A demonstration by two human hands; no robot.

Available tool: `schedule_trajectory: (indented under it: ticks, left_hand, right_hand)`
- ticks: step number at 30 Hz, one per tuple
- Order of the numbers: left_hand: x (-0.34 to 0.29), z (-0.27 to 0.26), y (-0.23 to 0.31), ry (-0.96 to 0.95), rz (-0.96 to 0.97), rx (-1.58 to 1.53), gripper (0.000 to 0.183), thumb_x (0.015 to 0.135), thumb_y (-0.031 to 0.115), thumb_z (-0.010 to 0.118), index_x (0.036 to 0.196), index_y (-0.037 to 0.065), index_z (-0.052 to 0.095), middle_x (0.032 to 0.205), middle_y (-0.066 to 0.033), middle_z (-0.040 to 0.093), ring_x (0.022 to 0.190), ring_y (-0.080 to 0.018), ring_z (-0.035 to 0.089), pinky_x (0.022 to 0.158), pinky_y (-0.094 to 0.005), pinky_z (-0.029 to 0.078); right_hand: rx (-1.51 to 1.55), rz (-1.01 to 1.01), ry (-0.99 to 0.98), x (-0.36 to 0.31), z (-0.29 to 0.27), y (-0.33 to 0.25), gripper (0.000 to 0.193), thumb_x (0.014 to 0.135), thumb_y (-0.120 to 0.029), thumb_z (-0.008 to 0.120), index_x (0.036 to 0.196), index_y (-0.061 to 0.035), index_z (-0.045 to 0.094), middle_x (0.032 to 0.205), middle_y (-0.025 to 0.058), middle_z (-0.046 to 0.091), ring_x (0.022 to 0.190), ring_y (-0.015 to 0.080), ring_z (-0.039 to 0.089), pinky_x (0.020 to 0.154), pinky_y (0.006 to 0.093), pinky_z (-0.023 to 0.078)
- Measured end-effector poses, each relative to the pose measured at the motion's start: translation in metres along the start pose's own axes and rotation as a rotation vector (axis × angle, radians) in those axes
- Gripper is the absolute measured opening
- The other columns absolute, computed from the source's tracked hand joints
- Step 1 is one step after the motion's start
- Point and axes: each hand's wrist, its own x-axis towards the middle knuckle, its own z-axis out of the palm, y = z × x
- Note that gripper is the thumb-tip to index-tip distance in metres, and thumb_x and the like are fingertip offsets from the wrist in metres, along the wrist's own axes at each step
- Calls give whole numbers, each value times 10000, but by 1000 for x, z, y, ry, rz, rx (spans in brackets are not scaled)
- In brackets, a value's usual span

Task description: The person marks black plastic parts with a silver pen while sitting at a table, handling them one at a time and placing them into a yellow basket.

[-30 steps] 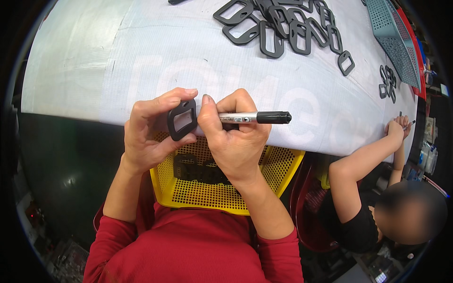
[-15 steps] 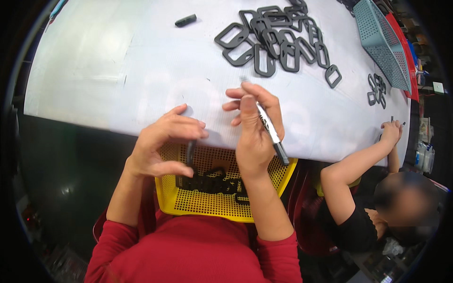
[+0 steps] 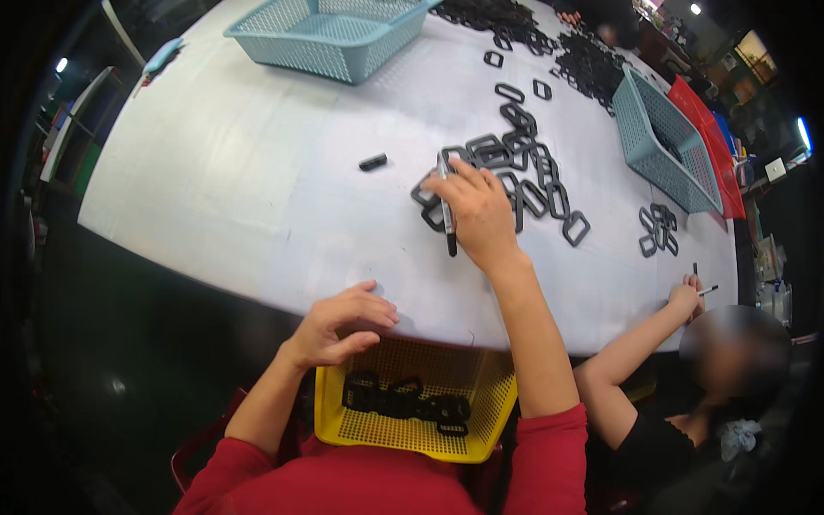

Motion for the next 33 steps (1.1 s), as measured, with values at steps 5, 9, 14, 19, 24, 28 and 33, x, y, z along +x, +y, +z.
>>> schedule_trajectory:
  ticks: [5,9,14,19,24,28,33]
  left_hand:
    - [-8,8,-9,89,-98,-142,217,803,37,599,1020,29,596,1017,-71,611,982,-173,568,998,-354,334]
    - [10,25,1,306,-258,-184,542,769,20,639,1257,13,404,1240,-107,464,1139,-206,469,952,-356,401]
    - [25,27,3,508,-99,101,723,715,-5,679,1329,52,302,1277,-130,435,1176,-235,448,957,-369,407]
    - [24,34,4,476,-43,31,668,707,-70,648,1296,48,355,1234,-137,469,1133,-230,493,950,-354,423]
    - [17,38,2,477,-90,-72,548,731,-30,657,1226,26,429,1146,-132,540,1059,-214,547,912,-318,446]
    - [11,30,4,376,-113,98,644,676,-29,715,1234,32,399,1136,-113,537,1068,-193,534,923,-306,438]
    - [-3,30,-1,324,-189,119,638,656,52,753,1201,58,422,1102,-105,563,1043,-220,562,879,-300,464]
  right_hand:
    - [66,-44,-75,-5,10,1,159,771,-55,486,865,-137,583,831,53,592,912,207,558,924,434,352]
    - [307,169,25,-19,-13,-29,168,709,-33,614,864,-95,594,769,55,596,781,225,567,756,347,417]
    - [831,401,-10,-31,-24,-87,250,667,32,667,891,-43,585,829,83,617,779,221,610,693,303,466]
    - [904,485,-18,-44,-32,-98,233,702,16,648,921,-33,587,874,101,630,824,199,623,744,293,475]
    - [1015,572,-34,-52,-31,-105,218,815,-73,597,1027,-26,586,898,115,632,838,187,621,763,281,474]
    - [860,556,192,-62,-36,-95,224,877,-164,546,1035,-17,606,782,48,598,641,97,500,587,205,405]
    - [1172,1025,216,-76,-31,-106,120,829,-130,608,838,-19,560,639,1,557,557,21,478,498,164,361]
